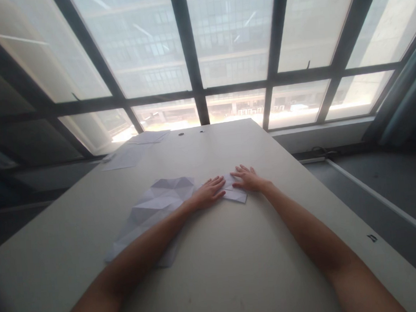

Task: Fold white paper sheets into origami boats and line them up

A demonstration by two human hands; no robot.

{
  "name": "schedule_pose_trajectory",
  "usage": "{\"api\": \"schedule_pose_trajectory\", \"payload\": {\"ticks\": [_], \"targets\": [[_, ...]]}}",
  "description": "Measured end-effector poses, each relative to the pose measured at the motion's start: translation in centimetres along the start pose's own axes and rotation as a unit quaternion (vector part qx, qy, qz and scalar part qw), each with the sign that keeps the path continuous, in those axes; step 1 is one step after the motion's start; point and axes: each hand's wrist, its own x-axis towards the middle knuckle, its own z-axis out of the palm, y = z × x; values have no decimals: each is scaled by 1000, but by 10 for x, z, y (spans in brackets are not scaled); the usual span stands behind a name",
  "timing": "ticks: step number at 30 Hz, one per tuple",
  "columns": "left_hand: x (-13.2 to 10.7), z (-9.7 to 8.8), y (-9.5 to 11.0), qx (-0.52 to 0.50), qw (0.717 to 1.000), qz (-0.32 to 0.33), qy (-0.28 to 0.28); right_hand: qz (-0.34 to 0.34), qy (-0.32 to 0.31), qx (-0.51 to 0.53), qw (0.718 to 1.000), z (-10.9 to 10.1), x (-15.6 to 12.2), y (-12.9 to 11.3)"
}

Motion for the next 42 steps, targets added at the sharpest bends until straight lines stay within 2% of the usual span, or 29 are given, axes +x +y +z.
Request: {"api": "schedule_pose_trajectory", "payload": {"ticks": [8, 17, 23, 31, 36, 42], "targets": [[0, 0, 2, 3, 1000, -6, 11, -26, 16, -49, 998, 0, -2, -14], [-1, -2, 5, 5, 1000, -7, 3, -73, 79, -89, 990, 4, -6, -49], [-1, -2, 7, 13, 1000, -14, 7, -84, 83, -88, 989, 7, -7, -66], [-1, -3, 7, 17, 999, -6, 36, -63, 67, -89, 992, 8, -5, -61], [1, -11, 10, -26, 998, 3, 52, -53, 67, -81, 993, 6, -6, -54], [3, -12, 10, -97, 990, -47, 95, -76, 73, -60, 993, 8, -5, -49]]}}
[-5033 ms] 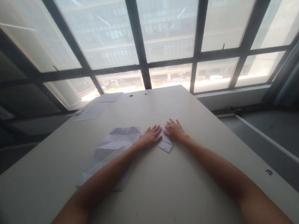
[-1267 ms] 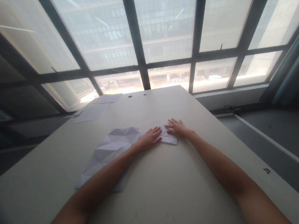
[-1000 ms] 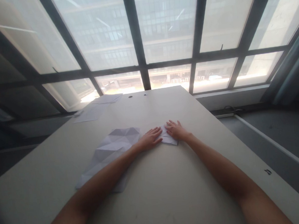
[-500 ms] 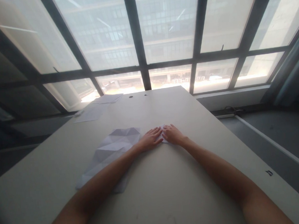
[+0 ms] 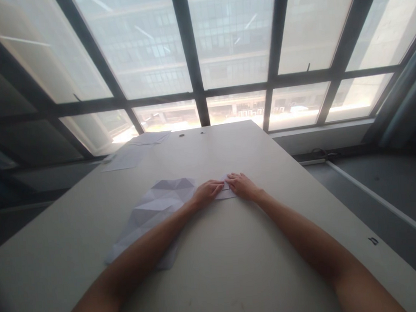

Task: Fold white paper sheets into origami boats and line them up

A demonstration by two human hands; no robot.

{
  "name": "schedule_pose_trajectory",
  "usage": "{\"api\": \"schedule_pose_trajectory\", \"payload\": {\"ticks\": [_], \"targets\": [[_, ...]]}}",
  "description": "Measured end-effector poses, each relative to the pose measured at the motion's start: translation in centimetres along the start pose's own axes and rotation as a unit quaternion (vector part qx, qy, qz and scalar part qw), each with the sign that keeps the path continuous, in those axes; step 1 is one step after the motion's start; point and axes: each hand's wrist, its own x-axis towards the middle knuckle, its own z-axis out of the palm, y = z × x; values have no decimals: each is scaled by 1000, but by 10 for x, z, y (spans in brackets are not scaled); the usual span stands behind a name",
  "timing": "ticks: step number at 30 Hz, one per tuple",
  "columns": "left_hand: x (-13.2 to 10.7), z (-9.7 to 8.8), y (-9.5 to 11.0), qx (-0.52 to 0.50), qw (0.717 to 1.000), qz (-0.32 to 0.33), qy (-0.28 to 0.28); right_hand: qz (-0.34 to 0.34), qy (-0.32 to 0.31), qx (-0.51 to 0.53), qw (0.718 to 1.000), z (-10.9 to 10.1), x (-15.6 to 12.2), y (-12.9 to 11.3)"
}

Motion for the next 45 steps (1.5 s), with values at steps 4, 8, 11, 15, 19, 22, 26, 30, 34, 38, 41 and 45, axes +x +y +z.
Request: {"api": "schedule_pose_trajectory", "payload": {"ticks": [4, 8, 11, 15, 19, 22, 26, 30, 34, 38, 41, 45], "targets": [[2, 3, -6, 3, 999, -29, 27, -4, -9, 29, 1000, 1, 1, 4], [3, 6, -13, 1, 998, -42, 50, -21, -12, 65, 998, 3, 2, 11], [4, 9, -17, 24, 999, -28, 41, -27, -15, 84, 996, 4, 3, 15], [4, 13, -19, 72, 997, -14, -9, -27, -16, 94, 995, 3, 4, 16], [4, 14, -21, 83, 995, -12, -61, -27, -3, 102, 994, 3, 5, 16], [4, 14, -20, 84, 994, -12, -71, -26, 5, 107, 994, 5, 5, 17], [4, 14, -16, 81, 995, -17, -53, -23, 28, 125, 991, 7, 6, 17], [6, 14, -14, 70, 997, -27, -28, -12, 55, 135, 989, 11, 8, 18], [7, 14, -16, 44, 999, -26, 6, -22, 85, 149, 985, 15, 9, 20], [7, 14, -19, 21, 999, -19, 42, -37, 116, 149, 981, 20, 8, 22], [7, 12, -19, 13, 998, -14, 57, -40, 123, 126, 984, 24, 9, 23], [6, 11, -18, 15, 998, -1, 60, -40, 116, 103, 987, 28, 10, 25]]}}
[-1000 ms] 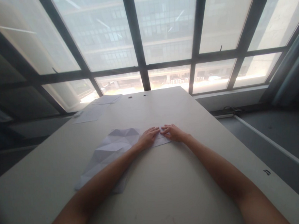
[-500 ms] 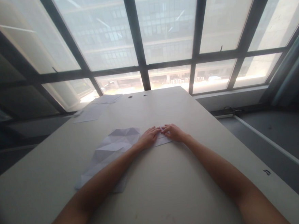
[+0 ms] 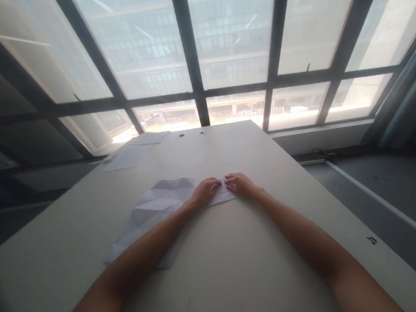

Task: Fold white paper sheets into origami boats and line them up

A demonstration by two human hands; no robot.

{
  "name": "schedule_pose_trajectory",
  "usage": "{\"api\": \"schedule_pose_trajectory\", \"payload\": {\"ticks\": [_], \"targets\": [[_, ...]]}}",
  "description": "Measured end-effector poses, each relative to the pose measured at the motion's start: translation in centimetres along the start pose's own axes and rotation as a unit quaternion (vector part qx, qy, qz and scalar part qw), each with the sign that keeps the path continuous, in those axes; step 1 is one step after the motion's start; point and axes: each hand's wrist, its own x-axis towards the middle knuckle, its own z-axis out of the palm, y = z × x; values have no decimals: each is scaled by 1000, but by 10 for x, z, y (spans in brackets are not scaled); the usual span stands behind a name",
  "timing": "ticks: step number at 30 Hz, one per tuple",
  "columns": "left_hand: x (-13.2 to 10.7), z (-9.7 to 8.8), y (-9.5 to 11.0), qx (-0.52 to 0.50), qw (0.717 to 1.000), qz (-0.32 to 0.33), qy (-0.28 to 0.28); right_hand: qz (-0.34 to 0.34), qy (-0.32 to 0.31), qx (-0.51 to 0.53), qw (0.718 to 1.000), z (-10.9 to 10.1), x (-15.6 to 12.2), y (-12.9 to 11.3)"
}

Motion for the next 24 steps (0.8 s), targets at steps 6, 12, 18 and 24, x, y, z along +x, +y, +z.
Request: {"api": "schedule_pose_trajectory", "payload": {"ticks": [6, 12, 18, 24], "targets": [[-2, 5, 1, 45, 997, 8, -61, -12, 17, 13, 1000, 2, 0, 2], [-2, 1, 6, 57, 991, -2, -124, -23, 20, 19, 999, 0, 2, 0], [-2, 1, 7, 55, 992, 3, -111, -21, 26, 24, 999, -2, 2, -4], [3, 3, 5, 35, 995, -7, -96, -26, 30, 19, 999, -8, 1, -11]]}}
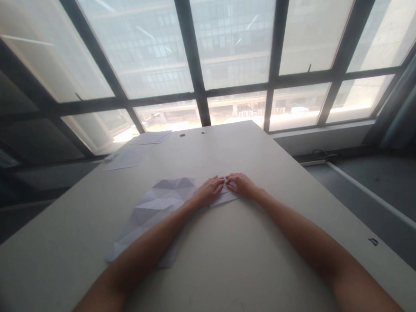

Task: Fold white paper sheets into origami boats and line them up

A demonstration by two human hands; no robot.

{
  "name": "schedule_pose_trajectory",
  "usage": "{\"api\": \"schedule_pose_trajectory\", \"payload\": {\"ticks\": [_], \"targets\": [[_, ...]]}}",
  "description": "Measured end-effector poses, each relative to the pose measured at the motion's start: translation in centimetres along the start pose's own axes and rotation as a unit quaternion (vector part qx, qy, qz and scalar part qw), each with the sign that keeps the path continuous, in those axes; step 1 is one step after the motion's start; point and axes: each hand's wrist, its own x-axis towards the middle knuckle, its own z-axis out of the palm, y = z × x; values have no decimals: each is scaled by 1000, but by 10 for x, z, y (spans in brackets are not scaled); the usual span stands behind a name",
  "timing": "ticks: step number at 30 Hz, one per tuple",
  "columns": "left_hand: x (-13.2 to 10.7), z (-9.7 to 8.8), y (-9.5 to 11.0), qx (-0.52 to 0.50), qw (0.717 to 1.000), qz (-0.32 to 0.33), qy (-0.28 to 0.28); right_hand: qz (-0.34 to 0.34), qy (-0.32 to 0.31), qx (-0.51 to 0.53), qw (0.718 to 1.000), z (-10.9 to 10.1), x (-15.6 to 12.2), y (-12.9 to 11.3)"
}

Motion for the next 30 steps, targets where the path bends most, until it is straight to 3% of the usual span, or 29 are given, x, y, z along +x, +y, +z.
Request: {"api": "schedule_pose_trajectory", "payload": {"ticks": [9, 19, 30], "targets": [[-3, -11, 9, 18, 997, -35, 65, 23, -11, -30, 999, -2, 0, -3], [-7, -25, 26, 104, 988, -94, 70, 26, -11, -6, 1000, -3, 0, -3], [-11, -29, 34, 150, 978, -94, 109, 24, -18, -10, 999, -5, 0, -4]]}}
